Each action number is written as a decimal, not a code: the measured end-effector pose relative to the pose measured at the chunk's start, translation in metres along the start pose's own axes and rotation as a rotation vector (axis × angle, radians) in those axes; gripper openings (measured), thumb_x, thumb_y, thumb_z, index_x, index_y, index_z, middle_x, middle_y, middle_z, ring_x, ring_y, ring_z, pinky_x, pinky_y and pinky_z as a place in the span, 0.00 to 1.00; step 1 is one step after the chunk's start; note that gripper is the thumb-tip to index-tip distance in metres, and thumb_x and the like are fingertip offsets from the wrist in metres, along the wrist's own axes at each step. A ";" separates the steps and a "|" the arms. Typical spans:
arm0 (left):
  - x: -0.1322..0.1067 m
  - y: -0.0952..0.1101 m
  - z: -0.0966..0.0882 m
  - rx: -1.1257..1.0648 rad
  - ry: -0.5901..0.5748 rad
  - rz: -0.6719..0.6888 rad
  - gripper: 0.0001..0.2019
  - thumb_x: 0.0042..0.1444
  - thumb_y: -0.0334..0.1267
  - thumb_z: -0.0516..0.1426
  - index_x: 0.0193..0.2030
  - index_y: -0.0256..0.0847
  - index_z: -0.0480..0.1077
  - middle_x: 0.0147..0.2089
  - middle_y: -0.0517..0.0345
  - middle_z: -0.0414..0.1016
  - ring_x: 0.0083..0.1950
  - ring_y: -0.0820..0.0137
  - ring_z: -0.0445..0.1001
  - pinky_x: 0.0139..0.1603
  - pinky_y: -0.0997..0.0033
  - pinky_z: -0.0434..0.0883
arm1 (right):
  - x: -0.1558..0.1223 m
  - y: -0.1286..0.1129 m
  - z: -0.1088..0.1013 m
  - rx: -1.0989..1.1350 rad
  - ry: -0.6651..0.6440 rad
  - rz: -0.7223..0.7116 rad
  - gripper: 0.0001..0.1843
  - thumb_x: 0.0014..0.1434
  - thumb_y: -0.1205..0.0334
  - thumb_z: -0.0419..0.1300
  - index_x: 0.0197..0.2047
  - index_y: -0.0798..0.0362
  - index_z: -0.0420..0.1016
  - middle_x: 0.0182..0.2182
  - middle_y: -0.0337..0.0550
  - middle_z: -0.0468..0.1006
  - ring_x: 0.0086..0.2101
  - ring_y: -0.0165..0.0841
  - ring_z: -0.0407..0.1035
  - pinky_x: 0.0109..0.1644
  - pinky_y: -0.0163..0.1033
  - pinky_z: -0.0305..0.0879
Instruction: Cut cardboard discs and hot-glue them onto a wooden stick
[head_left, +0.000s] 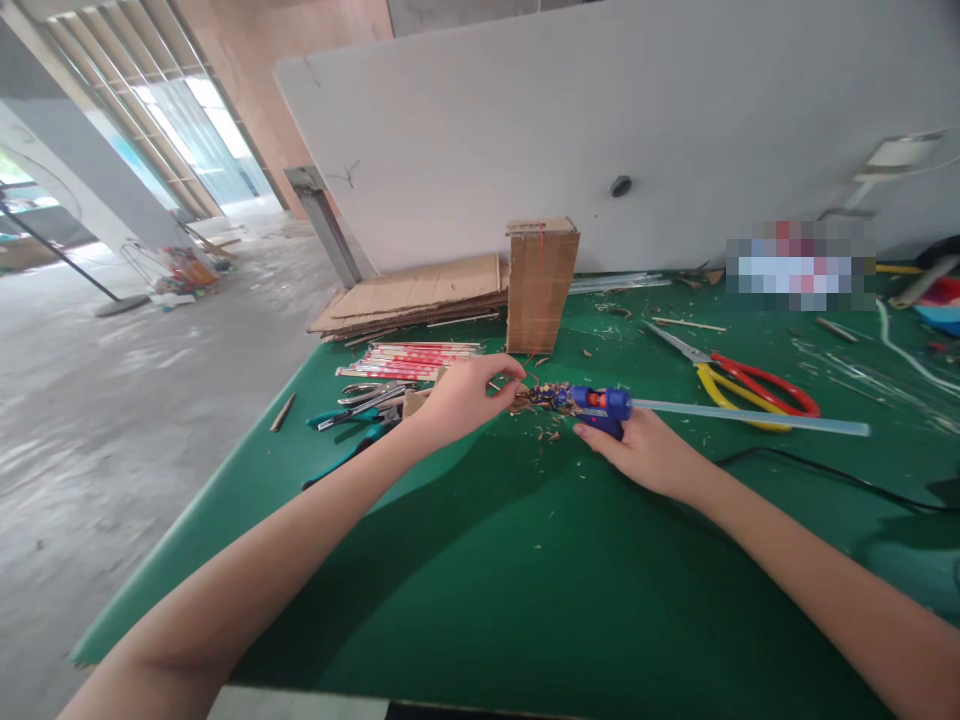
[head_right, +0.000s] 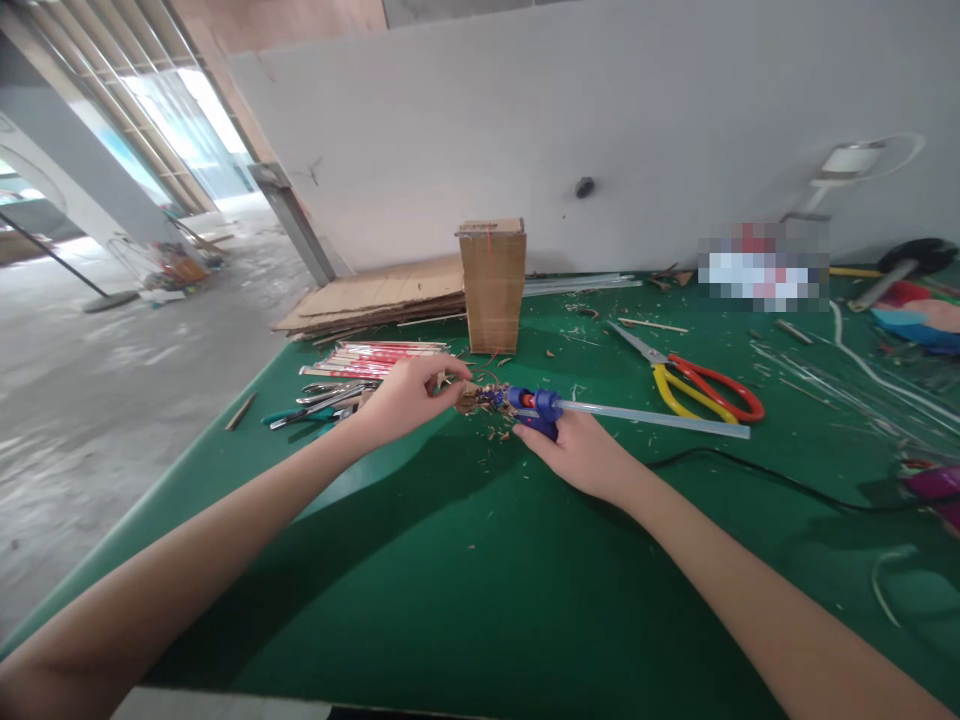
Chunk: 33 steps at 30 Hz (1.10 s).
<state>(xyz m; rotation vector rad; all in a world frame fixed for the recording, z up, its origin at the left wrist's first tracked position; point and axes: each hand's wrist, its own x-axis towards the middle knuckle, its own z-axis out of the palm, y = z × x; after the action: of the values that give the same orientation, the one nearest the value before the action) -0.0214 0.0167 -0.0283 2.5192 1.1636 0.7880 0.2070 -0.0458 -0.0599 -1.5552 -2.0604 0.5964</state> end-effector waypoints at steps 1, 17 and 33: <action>0.000 -0.001 0.001 -0.011 0.010 0.013 0.09 0.56 0.36 0.53 0.40 0.42 0.72 0.38 0.59 0.76 0.28 0.76 0.66 0.31 0.73 0.64 | 0.000 0.000 0.000 -0.002 0.004 -0.003 0.15 0.59 0.51 0.50 0.30 0.51 0.70 0.22 0.41 0.72 0.25 0.35 0.66 0.31 0.40 0.62; 0.001 -0.003 0.002 -0.031 -0.024 -0.017 0.10 0.53 0.31 0.52 0.38 0.42 0.73 0.37 0.60 0.78 0.33 0.74 0.71 0.34 0.73 0.67 | 0.001 0.002 0.003 -0.004 0.007 -0.032 0.15 0.60 0.51 0.50 0.28 0.51 0.67 0.22 0.40 0.72 0.24 0.33 0.66 0.30 0.39 0.62; 0.002 -0.008 0.006 -0.020 0.071 0.049 0.06 0.55 0.33 0.53 0.36 0.42 0.72 0.36 0.60 0.76 0.36 0.72 0.71 0.36 0.71 0.67 | 0.002 0.005 0.004 -0.016 0.008 -0.019 0.16 0.60 0.49 0.50 0.33 0.51 0.70 0.26 0.42 0.74 0.28 0.36 0.68 0.35 0.42 0.64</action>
<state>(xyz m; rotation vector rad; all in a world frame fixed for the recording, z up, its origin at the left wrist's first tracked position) -0.0217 0.0233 -0.0362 2.5311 1.1137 0.9035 0.2078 -0.0430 -0.0657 -1.5424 -2.0770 0.5677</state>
